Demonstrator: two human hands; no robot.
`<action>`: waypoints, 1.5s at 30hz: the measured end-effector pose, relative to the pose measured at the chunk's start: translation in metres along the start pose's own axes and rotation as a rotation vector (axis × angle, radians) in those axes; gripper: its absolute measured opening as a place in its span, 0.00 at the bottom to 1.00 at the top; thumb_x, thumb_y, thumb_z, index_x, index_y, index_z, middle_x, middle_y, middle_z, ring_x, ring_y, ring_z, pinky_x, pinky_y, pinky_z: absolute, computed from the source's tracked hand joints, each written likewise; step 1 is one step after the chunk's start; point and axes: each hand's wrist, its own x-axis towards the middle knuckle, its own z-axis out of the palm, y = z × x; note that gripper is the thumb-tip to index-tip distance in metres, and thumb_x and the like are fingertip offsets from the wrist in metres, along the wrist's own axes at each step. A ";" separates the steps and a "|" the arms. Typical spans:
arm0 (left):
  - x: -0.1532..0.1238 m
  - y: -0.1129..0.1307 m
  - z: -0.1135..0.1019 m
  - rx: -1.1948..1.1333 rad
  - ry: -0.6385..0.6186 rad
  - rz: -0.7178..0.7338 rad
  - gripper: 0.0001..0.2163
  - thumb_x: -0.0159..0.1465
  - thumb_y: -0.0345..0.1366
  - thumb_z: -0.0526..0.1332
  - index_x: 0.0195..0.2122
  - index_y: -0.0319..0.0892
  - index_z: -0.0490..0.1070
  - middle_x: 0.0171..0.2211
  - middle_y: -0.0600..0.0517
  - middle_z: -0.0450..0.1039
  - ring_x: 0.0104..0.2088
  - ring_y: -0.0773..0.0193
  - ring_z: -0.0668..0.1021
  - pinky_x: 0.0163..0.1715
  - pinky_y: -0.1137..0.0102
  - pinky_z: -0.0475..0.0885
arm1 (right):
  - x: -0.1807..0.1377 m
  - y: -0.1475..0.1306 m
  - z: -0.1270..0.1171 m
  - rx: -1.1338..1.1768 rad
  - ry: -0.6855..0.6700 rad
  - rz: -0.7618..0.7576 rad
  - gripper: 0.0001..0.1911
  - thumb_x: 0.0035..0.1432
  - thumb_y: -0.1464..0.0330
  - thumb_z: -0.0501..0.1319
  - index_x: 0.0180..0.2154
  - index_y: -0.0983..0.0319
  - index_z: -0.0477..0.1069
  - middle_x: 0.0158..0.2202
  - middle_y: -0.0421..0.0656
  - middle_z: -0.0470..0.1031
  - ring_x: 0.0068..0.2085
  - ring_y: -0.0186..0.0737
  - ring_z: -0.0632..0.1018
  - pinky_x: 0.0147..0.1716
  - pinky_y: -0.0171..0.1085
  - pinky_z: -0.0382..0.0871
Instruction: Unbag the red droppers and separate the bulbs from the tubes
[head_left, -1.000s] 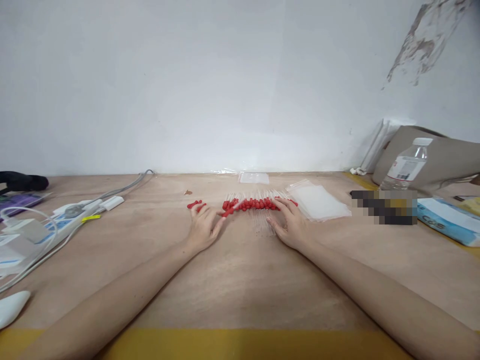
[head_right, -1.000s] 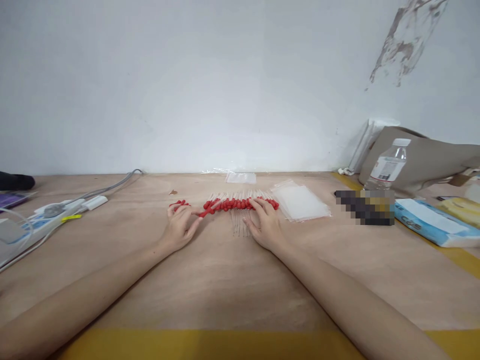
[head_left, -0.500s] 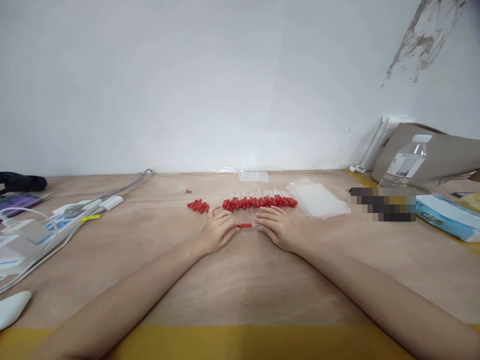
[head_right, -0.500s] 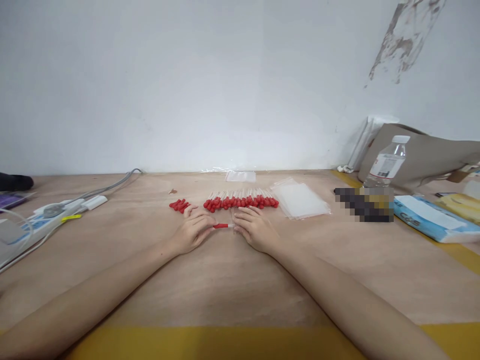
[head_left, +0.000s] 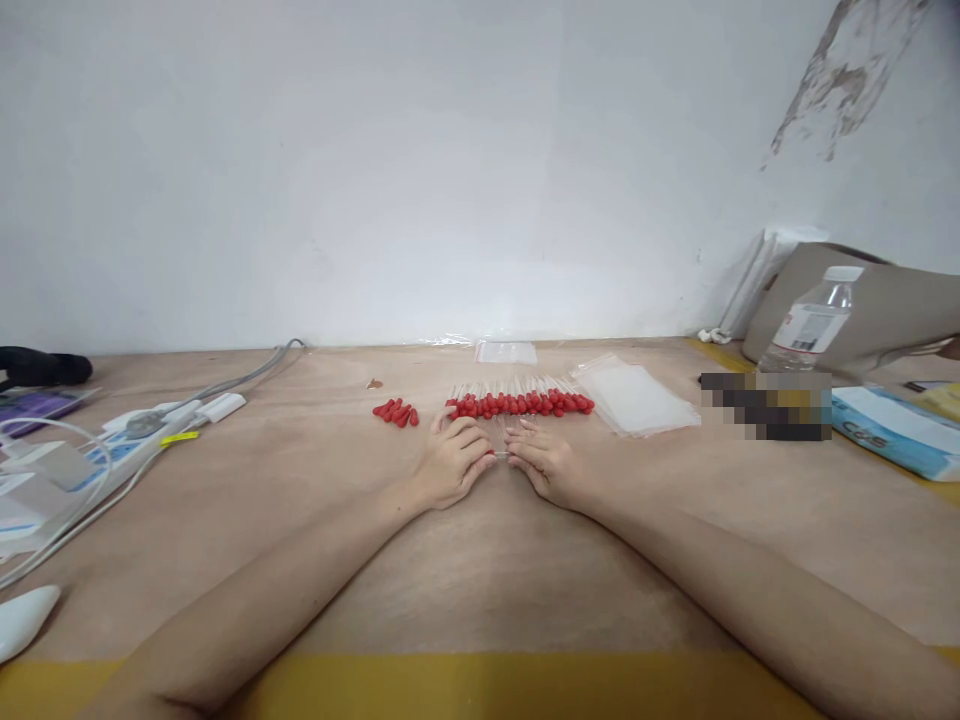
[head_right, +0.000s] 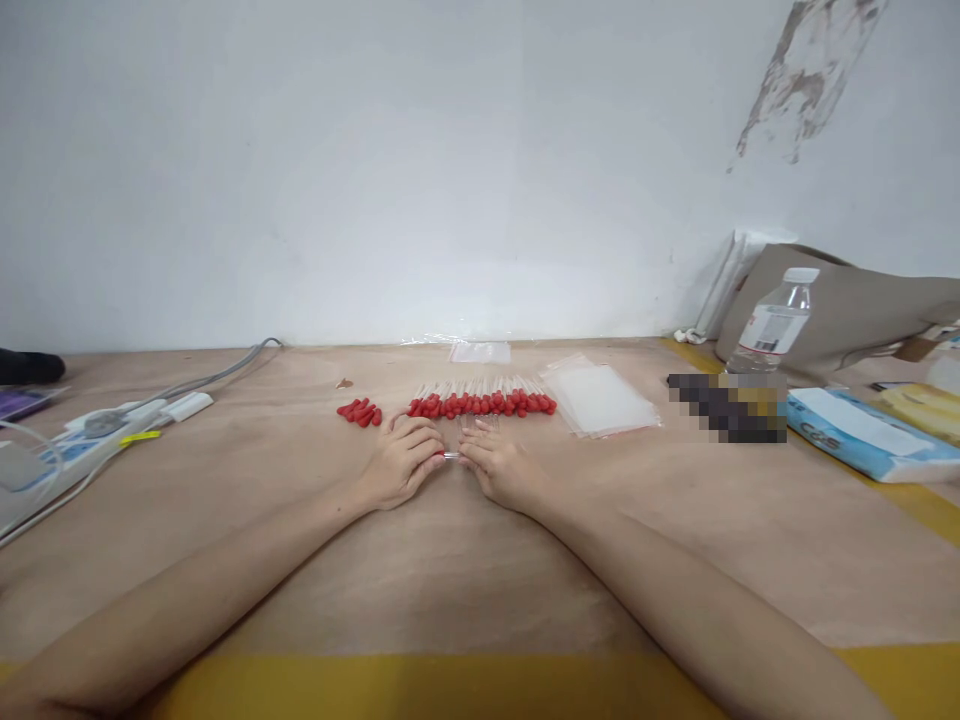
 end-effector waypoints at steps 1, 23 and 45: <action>0.000 0.000 -0.002 0.002 -0.014 0.005 0.10 0.64 0.37 0.50 0.32 0.44 0.70 0.35 0.53 0.73 0.44 0.61 0.69 0.53 0.57 0.50 | -0.001 0.000 -0.001 0.000 -0.005 -0.013 0.11 0.60 0.73 0.49 0.41 0.62 0.68 0.38 0.44 0.75 0.48 0.38 0.72 0.54 0.48 0.62; -0.025 -0.040 -0.021 -0.038 0.025 -0.282 0.16 0.66 0.37 0.42 0.28 0.40 0.65 0.27 0.50 0.63 0.30 0.62 0.67 0.34 0.66 0.64 | -0.018 0.030 -0.028 -0.293 0.094 0.345 0.14 0.60 0.67 0.50 0.39 0.64 0.73 0.28 0.46 0.74 0.32 0.39 0.75 0.34 0.39 0.69; -0.033 -0.122 -0.009 -0.018 0.351 -0.931 0.13 0.59 0.44 0.51 0.34 0.42 0.70 0.33 0.49 0.74 0.35 0.60 0.75 0.35 0.67 0.67 | -0.007 0.012 -0.023 -0.389 -0.077 0.623 0.07 0.56 0.68 0.52 0.33 0.60 0.68 0.30 0.41 0.74 0.36 0.38 0.73 0.39 0.37 0.55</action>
